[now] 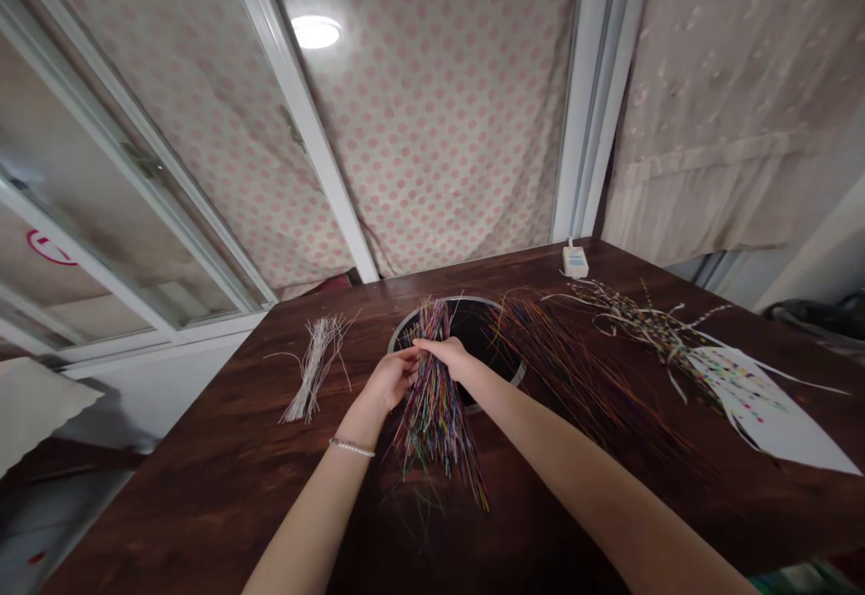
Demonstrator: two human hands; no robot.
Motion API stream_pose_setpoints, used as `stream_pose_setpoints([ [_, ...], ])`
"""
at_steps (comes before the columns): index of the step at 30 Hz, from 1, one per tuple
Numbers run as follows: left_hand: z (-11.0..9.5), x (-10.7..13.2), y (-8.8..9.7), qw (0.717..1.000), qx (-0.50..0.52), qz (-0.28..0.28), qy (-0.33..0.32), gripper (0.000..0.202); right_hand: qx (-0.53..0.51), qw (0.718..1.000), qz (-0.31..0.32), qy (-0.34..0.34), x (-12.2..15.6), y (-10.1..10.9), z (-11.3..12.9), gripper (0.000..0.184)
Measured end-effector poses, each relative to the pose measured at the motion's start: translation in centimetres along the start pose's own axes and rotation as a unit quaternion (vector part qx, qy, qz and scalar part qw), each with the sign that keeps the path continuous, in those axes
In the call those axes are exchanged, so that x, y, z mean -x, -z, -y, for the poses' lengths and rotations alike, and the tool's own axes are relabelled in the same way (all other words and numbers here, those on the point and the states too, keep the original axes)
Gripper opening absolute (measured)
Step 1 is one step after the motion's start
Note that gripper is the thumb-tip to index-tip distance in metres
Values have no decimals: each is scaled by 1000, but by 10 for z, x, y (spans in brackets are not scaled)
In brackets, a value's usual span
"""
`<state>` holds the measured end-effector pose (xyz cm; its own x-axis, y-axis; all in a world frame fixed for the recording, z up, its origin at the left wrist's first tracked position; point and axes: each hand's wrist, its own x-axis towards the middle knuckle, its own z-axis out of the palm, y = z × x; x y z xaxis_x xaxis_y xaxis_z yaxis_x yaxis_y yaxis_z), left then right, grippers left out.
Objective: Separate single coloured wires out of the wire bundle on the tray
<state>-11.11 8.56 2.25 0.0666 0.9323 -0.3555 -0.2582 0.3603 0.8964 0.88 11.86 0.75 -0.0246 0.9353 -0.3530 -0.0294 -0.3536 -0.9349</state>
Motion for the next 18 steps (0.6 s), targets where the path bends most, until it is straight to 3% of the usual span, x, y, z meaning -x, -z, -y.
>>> stream_pose_setpoints([
  [5, 0, -5, -5, 1000, 0, 8, 5, 35, -64, 995, 65, -36, -2, 14, -4, 26],
  [8, -3, -6, -2, 1000, -2, 4, 7, 29, -77, 994, 63, -41, -3, 16, -7, 20],
  [11, -12, 0, 11, 994, -105, -29, -18, 23, -71, 996, 36, -41, -5, 14, -11, 21],
  [14, -28, 13, 32, 970, -228, -74, -35, 14, -52, 998, 6, -40, -8, 12, -15, 23],
  [18, -45, 48, 52, 939, -342, -42, 8, 29, -31, 999, -3, -26, -10, 11, -18, 24],
])
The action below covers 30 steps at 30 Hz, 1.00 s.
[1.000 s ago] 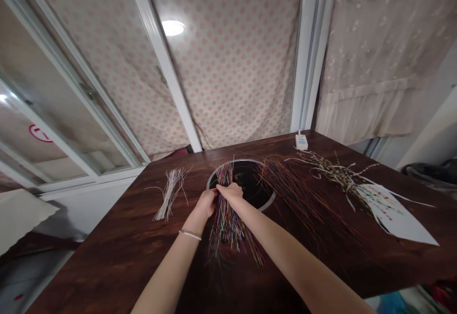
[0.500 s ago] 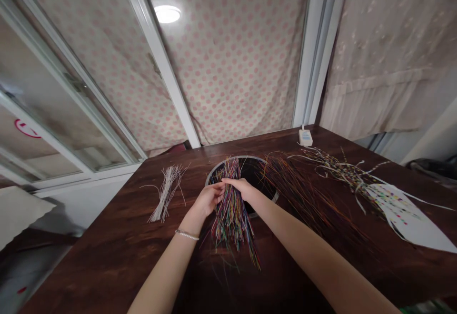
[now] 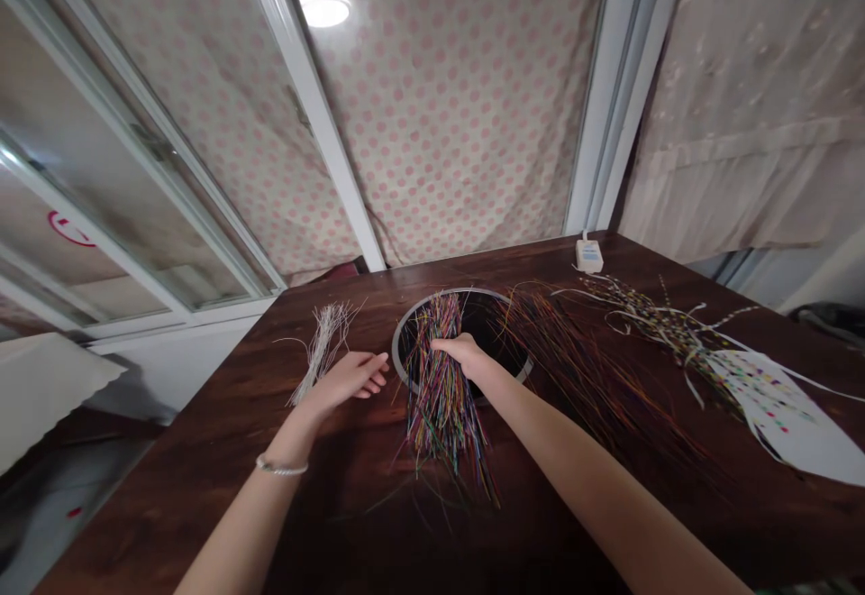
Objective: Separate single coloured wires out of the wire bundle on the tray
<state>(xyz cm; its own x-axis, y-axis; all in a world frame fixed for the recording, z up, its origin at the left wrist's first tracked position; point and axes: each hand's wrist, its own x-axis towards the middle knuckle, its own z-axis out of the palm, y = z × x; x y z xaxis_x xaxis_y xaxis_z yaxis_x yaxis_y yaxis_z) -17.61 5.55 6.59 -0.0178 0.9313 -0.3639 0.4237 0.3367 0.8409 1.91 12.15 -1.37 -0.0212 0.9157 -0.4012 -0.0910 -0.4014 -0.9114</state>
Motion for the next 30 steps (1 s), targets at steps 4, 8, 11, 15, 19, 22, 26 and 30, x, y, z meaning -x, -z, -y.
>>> stream_pose_setpoints([
  [4, 0, 58, -12, 979, -164, 4, -118, 36, 11, 1000, 1, 18, -1, -1, -3, 24],
  [8, 4, 125, -48, 889, -328, -73, -311, 29, 25, 999, -16, 31, -4, -3, -7, 27],
  [11, 8, 158, -67, 792, -446, 62, -413, 52, 37, 998, -28, 38, -5, -3, -8, 26],
  [15, 17, 164, -79, 688, -546, 134, -459, 81, 52, 997, -41, 44, -3, -3, -7, 25],
  [19, 36, 141, -88, 613, -593, 54, -519, 58, 57, 996, -51, 54, 0, -3, -6, 26],
  [22, 55, 122, -95, 555, -591, -13, -585, 41, 60, 995, -53, 58, 3, -3, -4, 25],
  [26, 70, 107, -101, 523, -576, -47, -626, 28, 67, 994, -58, 59, 4, -4, -4, 26],
  [30, 71, 114, -96, 538, -537, -68, -646, 22, 76, 994, -59, 60, 2, -4, -5, 26],
])
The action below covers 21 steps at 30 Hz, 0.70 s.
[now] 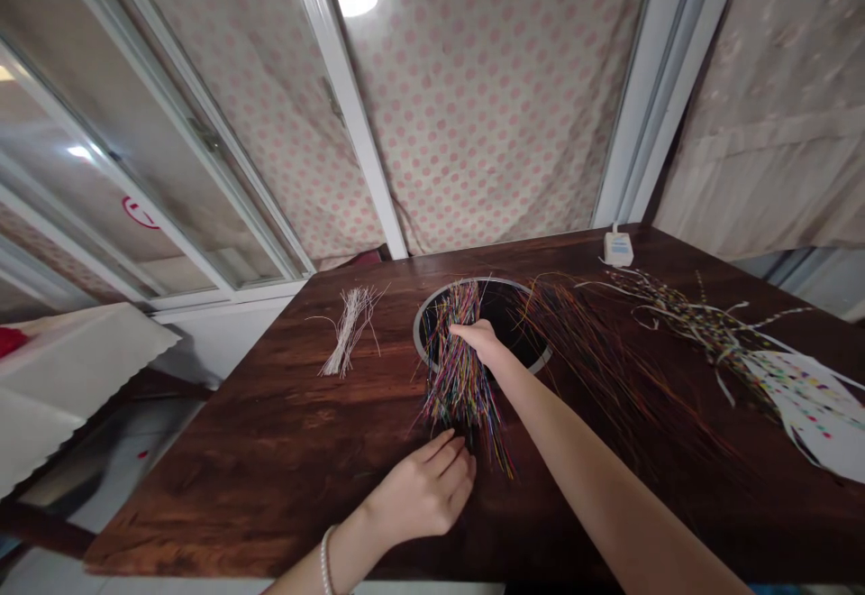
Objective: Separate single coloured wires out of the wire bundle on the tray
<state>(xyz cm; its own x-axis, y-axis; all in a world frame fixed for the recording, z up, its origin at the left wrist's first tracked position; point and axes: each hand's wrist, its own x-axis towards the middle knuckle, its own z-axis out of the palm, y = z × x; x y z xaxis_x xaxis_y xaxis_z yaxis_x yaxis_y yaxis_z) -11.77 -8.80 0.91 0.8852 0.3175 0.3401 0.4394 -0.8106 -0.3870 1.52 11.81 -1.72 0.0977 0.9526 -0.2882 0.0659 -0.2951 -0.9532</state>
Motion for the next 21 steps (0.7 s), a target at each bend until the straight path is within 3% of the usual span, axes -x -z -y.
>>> stream_pose_setpoints([
  [5, -1, 14, 20, 1000, 15, 0, 1, 24, 9, 1000, 0, 7, -5, 0, -4, 29],
  [10, 0, 28, 27, 999, 38, 6, 0, 22, 18, 1000, -4, 10, -6, -1, -5, 29],
  [14, 1, 38, 29, 991, 111, -26, 67, 21, 18, 1000, -2, 15, -4, 0, -3, 26],
  [18, 2, 46, 32, 952, 239, -103, 163, 20, 15, 1000, -5, 17, -2, 0, -2, 25],
  [21, 2, 49, 38, 938, 267, -124, 184, 22, 15, 1000, -8, 16, -3, -1, -3, 25],
])
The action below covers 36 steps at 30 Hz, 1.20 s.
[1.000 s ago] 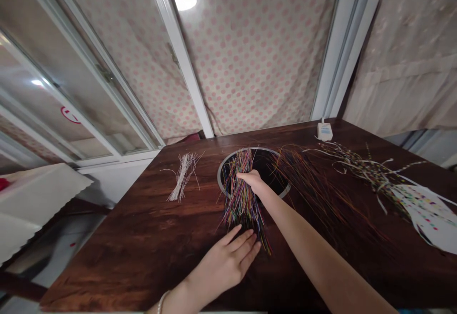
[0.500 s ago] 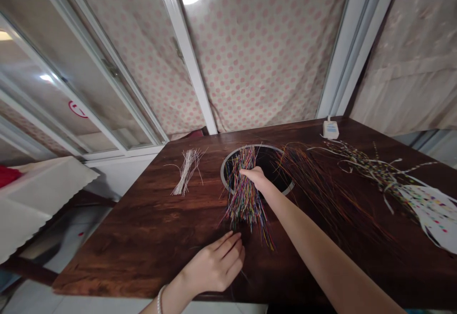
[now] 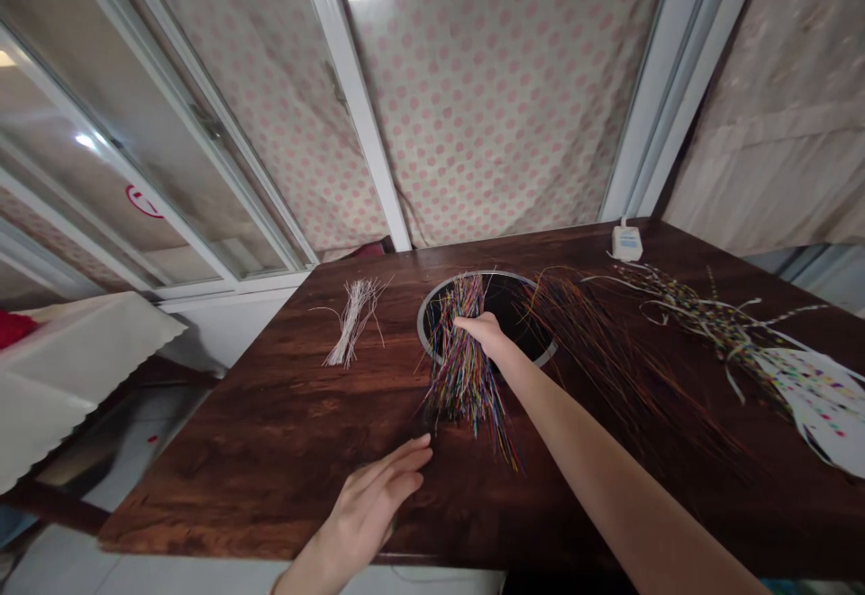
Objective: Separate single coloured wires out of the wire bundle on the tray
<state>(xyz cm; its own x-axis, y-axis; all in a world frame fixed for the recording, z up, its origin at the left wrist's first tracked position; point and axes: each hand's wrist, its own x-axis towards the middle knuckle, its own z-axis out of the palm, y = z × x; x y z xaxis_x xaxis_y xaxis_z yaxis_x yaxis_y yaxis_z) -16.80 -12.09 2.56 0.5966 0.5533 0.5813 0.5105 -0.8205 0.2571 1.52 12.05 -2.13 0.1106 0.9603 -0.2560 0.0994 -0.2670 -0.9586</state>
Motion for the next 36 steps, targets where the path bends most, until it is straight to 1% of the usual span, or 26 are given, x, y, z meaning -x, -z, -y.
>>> stream_pose_setpoints([
  [3, -5, 5, 3, 1000, -7, 22, -10, 23, 1, 1000, 2, -1, -2, -1, -1, 26],
  [4, -8, 7, 3, 1000, 0, 21, -9, 24, 2, 1000, 3, -2, -3, -1, -2, 26],
  [6, -12, 10, 1, 999, 28, -16, 14, 25, 4, 1000, 5, -3, -4, -1, -2, 27],
  [7, -14, 9, 0, 997, 42, -51, 45, 24, 5, 1000, 5, -4, -4, -1, -3, 27],
  [8, -15, 7, -1, 990, 53, -95, 89, 24, 6, 1000, 5, -3, -5, -1, -3, 27],
  [9, -16, 3, -2, 977, 64, -145, 143, 22, 6, 1000, 5, -3, -5, -1, -3, 27],
  [10, -15, -3, -1, 957, 78, -195, 202, 20, 6, 1000, 5, -1, -5, -1, -4, 27],
  [12, -9, -23, 4, 903, 132, -273, 305, 16, 6, 1000, 5, 1, -5, -2, -4, 28],
  [13, -2, -35, 7, 876, 174, -299, 337, 16, 6, 1000, 5, 2, -4, -2, -4, 28],
  [14, 8, -48, 10, 853, 220, -313, 355, 18, 7, 1000, 5, 2, -4, -2, -4, 28],
  [16, 35, -75, 14, 810, 289, -352, 370, 23, 7, 1000, 6, 5, -2, -1, -4, 28],
  [17, 51, -87, 13, 788, 307, -377, 378, 24, 7, 1000, 7, 6, -1, -1, -4, 28],
  [18, 67, -98, 10, 768, 326, -390, 389, 23, 7, 1000, 8, 9, 0, -1, -4, 28],
  [20, 98, -115, -3, 739, 347, -386, 430, 20, 7, 1000, 10, 14, 2, 0, -3, 28],
  [21, 111, -122, -12, 733, 339, -374, 455, 18, 7, 1000, 10, 16, 3, 1, -3, 28],
  [23, 131, -131, -36, 738, 288, -342, 505, 17, 6, 1000, 8, 21, 4, 1, -3, 27],
  [25, 142, -135, -61, 743, 263, -329, 520, 18, 3, 1000, 6, 28, 5, 0, -3, 26],
  [28, 147, -133, -89, 756, 231, -320, 523, 22, -5, 999, 1, 43, 7, -2, -2, 26],
  [30, 147, -129, -100, 760, 212, -316, 527, 25, -11, 998, -1, 54, 9, -3, -2, 27],
  [33, 147, -126, -104, 756, 198, -312, 540, 32, -19, 997, 2, 72, 13, -4, 0, 28],
  [36, 148, -127, -101, 745, 212, -304, 554, 33, -28, 995, 13, 90, 18, -6, 1, 28],
])
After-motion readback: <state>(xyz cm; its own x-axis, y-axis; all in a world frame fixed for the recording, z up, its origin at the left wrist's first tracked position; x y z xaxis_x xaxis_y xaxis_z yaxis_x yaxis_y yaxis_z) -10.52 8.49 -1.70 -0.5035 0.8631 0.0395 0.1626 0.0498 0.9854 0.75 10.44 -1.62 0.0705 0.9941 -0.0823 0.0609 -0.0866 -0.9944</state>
